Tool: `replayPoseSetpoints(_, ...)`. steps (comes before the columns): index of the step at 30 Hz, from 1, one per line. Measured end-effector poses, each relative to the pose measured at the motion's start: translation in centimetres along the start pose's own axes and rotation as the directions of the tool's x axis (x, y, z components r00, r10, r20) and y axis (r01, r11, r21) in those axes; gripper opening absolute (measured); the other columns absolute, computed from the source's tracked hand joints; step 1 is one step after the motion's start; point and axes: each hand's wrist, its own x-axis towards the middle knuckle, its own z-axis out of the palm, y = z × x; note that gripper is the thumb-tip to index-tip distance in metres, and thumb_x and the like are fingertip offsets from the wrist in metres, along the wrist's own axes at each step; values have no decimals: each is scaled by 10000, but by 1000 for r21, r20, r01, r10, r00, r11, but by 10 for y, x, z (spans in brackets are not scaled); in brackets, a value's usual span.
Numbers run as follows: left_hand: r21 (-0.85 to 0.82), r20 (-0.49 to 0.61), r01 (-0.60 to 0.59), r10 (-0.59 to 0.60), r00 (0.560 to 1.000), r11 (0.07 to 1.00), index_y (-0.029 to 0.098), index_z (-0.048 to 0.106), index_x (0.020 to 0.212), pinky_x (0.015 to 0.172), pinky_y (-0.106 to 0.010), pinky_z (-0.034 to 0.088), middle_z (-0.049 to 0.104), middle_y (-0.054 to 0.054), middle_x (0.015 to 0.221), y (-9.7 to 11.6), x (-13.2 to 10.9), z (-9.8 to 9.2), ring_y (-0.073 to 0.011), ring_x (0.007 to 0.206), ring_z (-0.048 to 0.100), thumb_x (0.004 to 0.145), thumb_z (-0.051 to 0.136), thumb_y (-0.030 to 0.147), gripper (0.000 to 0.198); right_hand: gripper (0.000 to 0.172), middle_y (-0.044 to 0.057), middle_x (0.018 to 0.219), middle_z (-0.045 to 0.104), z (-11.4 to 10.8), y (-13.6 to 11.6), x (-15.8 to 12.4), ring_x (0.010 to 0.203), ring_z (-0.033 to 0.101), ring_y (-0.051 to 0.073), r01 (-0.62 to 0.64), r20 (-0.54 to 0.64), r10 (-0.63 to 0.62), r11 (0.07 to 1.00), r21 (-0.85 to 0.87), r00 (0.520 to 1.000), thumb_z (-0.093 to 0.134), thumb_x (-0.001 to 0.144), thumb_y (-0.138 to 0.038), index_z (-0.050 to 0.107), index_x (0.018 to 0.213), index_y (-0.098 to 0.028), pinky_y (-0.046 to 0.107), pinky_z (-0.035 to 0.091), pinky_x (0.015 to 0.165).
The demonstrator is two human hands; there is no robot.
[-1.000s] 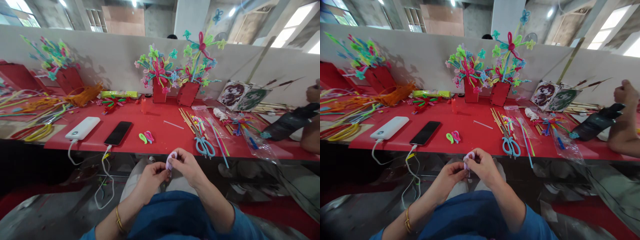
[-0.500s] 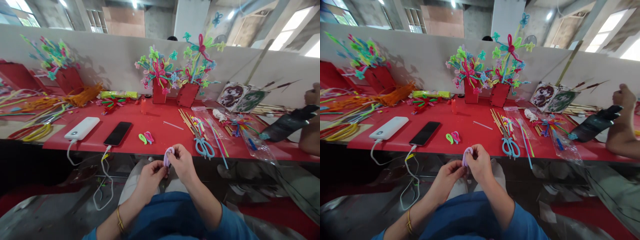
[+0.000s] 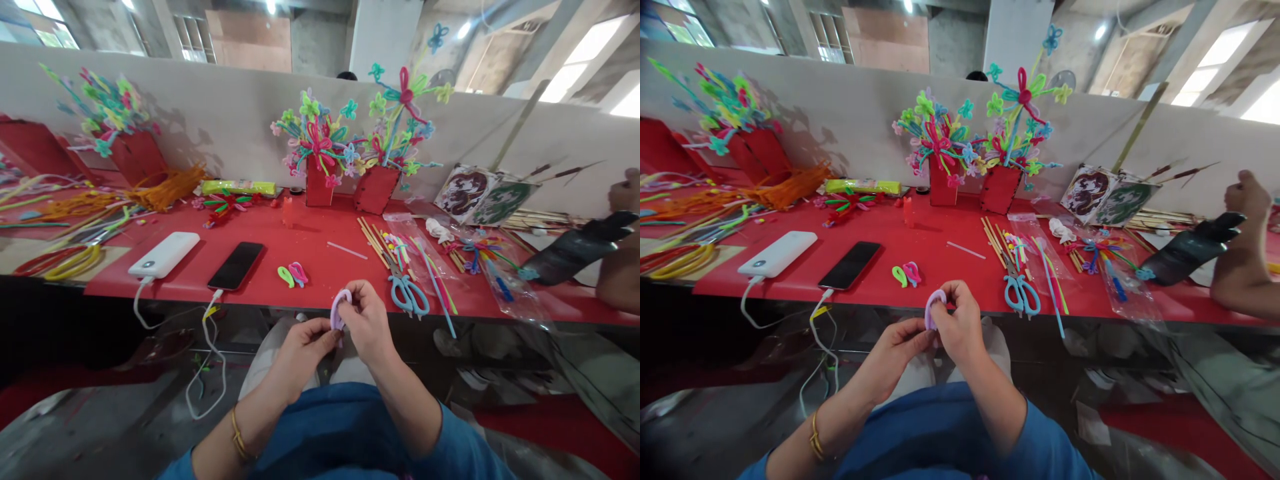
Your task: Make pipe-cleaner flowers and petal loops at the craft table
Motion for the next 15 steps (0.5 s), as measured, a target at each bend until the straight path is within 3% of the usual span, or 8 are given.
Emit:
replayPoseSetpoints(3,-1,27,1,-1,1000,1000,130,607,681,602,-234,383,588,-33,635,0,0,1,-126,611,509,723,546,298,184,95,-46,642,455,-1,2,1,493,446,66,22,-18,-22,1000,-3,1000,472,687,-132,435,753,-190,189,372,460)
replayPoseSetpoints(7,-78,-14,3,-4,1000,997,134,588,666,592,-230,384,575,-15,596,3,0,1,-111,574,505,716,558,294,171,91,-21,727,493,-6,6,1,609,480,85,50,-20,-49,996,67,999,495,718,-173,470,802,-199,209,401,562)
replayPoseSetpoints(12,-118,-20,-4,2,1000,993,127,579,658,573,-226,384,554,-4,563,4,1,3,-100,546,492,707,574,279,160,234,-17,768,521,-10,2,2,671,496,89,-45,106,18,964,262,994,529,719,-213,515,952,-222,206,411,613)
replayPoseSetpoints(15,-123,-8,0,-1,1000,992,125,573,659,570,-230,385,551,-7,562,5,1,4,-102,548,490,715,571,283,168,70,-29,657,523,-10,-2,2,576,482,79,-148,216,88,948,282,972,549,710,-234,553,770,-198,190,398,536)
